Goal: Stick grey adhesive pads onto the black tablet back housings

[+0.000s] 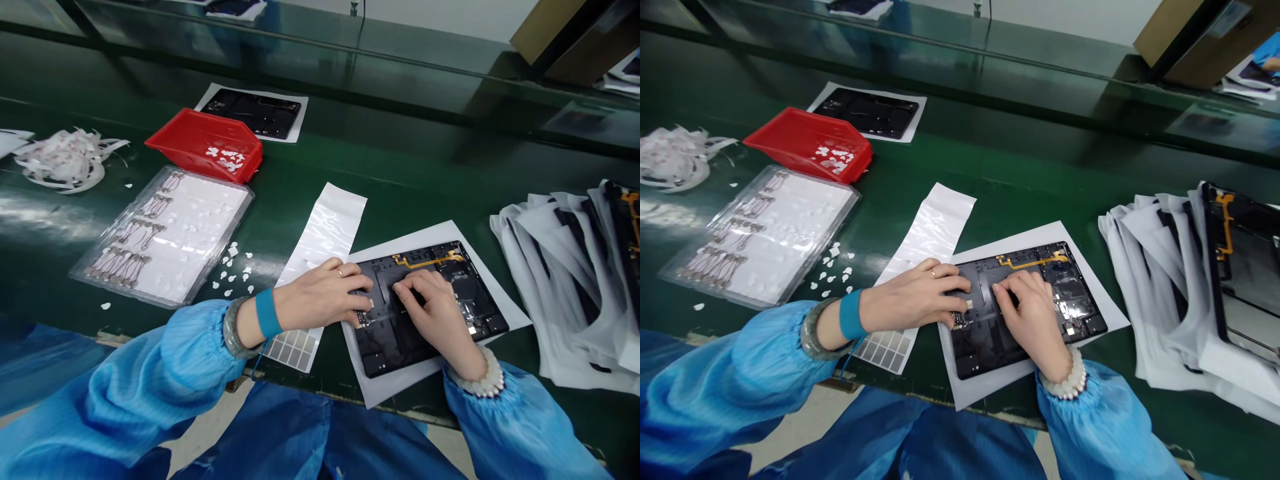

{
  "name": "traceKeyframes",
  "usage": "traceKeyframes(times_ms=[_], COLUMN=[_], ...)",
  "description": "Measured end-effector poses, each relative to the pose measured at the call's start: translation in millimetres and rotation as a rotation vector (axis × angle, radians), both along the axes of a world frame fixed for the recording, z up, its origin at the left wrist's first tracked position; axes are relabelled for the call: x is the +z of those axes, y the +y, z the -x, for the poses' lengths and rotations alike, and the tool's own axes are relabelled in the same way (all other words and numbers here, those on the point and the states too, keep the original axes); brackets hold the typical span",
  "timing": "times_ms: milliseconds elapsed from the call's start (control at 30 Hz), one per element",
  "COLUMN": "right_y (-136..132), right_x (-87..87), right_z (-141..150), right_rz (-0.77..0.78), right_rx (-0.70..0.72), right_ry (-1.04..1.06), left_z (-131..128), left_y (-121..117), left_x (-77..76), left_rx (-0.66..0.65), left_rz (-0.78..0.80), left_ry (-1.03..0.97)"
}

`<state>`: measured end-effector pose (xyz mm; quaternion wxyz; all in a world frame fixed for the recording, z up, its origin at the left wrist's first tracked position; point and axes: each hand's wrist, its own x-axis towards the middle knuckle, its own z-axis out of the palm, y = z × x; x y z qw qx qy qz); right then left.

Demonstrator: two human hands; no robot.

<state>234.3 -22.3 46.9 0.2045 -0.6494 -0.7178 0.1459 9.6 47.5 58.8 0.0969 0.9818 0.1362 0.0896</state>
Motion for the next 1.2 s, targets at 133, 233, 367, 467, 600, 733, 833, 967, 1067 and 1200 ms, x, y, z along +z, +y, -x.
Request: traceKeyframes(times_ms=[133,233,367,467,600,733,833,967,1067,1200], right_y=[0,0,-1,-1,0,1,-1,1,2,-1], right_x=[0.6,0.5,0.1,0.0,-0.7,-1.5,-1.5,-0.8,-1.4,-10.9], right_z=[0,0,0,0,-1,-1,-1,-1,0,-11], right_rz=[0.005,0.002,-0.007,-0.005,-0.007,-0.010,-0.010,-0.002,-0.017,-0.045], right_rx=[-0.001,0.004,0.005,0.004,0.012,0.022,0.017,0.003,0.010,0.086], right_ry=[0.003,0.002,-0.002,-0.004,-0.003,0.001,0.007,0.003,0.010,0.067], left_z=[0,1,1,-1,-1,3,6,3,-1,16], left_y=[1,2,3,6,9,4,-4,-11,-19,-26], left_x=[0.1,-0.1,0.0,0.0,1.1,8.2,11.2,3.6,3.3,25.6], left_rx=[0.003,0.023,0.014,-0.008,-0.014,0.006,-0.010,-0.006,0.043,0.104], left_rz=[0.029,0.017,-0.008,-0.028,0.009,0.033,-0.023,-0.097,-0.083,-0.102], left_ry=[0.007,0.018,0.041,0.048,0.053,0.044,0.057,0.070,0.038,-0.054])
